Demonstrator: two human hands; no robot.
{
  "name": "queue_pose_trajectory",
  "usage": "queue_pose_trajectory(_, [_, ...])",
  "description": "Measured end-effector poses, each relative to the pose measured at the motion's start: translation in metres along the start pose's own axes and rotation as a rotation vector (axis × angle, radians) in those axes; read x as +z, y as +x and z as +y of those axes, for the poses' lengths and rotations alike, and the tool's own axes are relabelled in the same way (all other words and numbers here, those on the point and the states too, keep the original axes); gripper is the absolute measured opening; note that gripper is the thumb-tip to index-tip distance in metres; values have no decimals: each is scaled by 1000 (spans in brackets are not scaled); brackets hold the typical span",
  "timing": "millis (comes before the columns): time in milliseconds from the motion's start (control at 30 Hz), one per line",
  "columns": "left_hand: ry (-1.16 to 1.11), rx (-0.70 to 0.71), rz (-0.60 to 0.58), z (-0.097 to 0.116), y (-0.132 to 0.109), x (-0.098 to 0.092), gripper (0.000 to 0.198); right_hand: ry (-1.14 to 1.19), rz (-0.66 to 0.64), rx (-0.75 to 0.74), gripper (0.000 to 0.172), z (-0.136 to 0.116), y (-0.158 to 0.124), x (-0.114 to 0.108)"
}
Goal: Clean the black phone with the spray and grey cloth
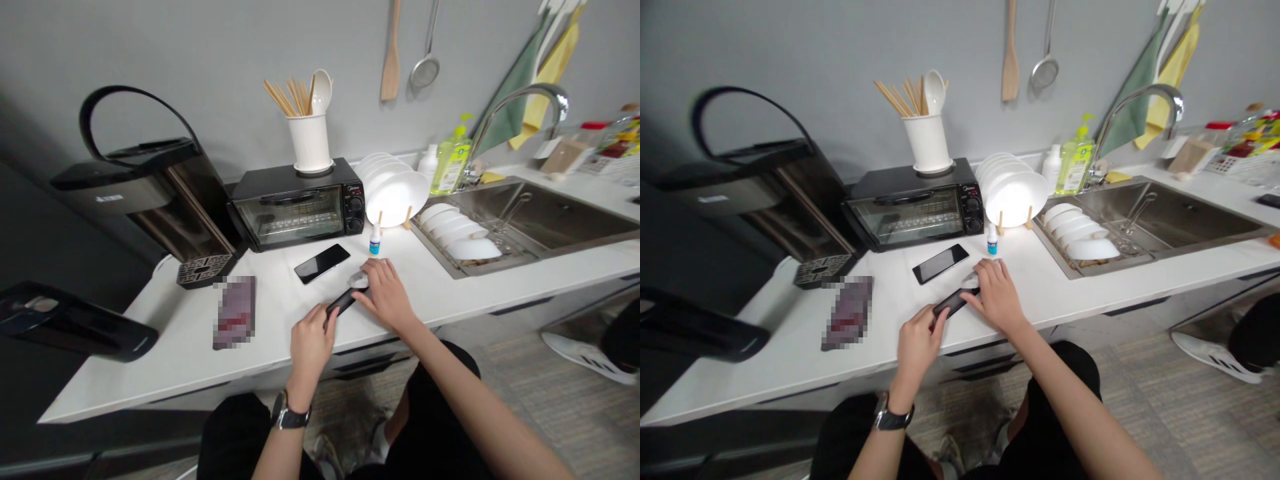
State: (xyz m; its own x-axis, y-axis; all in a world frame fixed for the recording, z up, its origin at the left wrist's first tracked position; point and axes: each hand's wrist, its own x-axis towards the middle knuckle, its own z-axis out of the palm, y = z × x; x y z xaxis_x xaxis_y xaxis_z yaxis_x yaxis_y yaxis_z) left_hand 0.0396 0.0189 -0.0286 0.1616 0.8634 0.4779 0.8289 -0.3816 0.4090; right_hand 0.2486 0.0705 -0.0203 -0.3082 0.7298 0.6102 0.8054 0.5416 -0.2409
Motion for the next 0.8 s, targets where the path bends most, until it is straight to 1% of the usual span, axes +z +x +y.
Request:
queue_pose_trajectory(33, [-5,-3,5,2,0,-1,28,-14,25,42,55,6,1,-1])
queue_pose_trajectory(67, [-11,-6,7,3,1,-1,29,-20,45,75,56,6,2,0])
queue_pose_trajectory(100, [-20,-9,7,3,0,0,28,-18,57,93,58,0,1,1])
queue_pose_trajectory(167, [-32,-15,-2,-1,-1,3,24,12,51,77,64,-29,-4,7])
queue_pose_trajectory(200, [-28,-24,-10,-5,-2,5,21,38,28,41,67,-48,-8,10])
queue_pose_trajectory(267, [-2,-56,-32,-14,-4,9,18,102,-52,-86,75,-83,-15,15])
queue_pose_trajectory(300, [12,-75,-40,-17,-5,10,17,127,-89,-150,77,-95,-17,16])
queue_pose_trajectory(333, [23,-93,-45,-20,-5,11,17,143,-118,-211,77,-101,-18,17])
queue_pose_trajectory(367, [28,-96,-50,-20,-5,11,17,149,-133,-255,73,-99,-18,17])
queue_pose_trajectory(400, [26,-83,-53,-20,-5,11,17,146,-137,-274,69,-91,-16,16])
queue_pose_trajectory(433, [19,-60,-53,-17,-4,9,16,132,-128,-269,63,-77,-13,14])
queue_pose_trajectory(467, [10,-40,-47,-14,-4,7,16,110,-112,-242,58,-59,-9,11])
queue_pose_trajectory(533, [-7,-14,-20,-5,-2,3,21,37,-56,-132,52,-22,-1,6])
queue_pose_trajectory(567, [-12,-14,-3,-2,-1,2,25,-2,-26,-69,51,-9,3,3])
queue_pose_trajectory(600, [-16,-22,10,0,0,1,27,-34,6,-15,51,-2,4,2])
queue_pose_trajectory(633, [-21,-25,14,1,0,1,28,-55,34,27,52,-3,4,2])
queue_pose_trajectory(667, [-26,-22,13,1,0,1,27,-59,51,46,54,-10,2,4])
queue_pose_trajectory(733, [-34,-16,8,-4,-1,4,22,-20,51,16,60,-41,-7,10])
queue_pose_trajectory(800, [-31,-11,2,-11,-2,7,19,60,-13,-79,63,-76,-14,17])
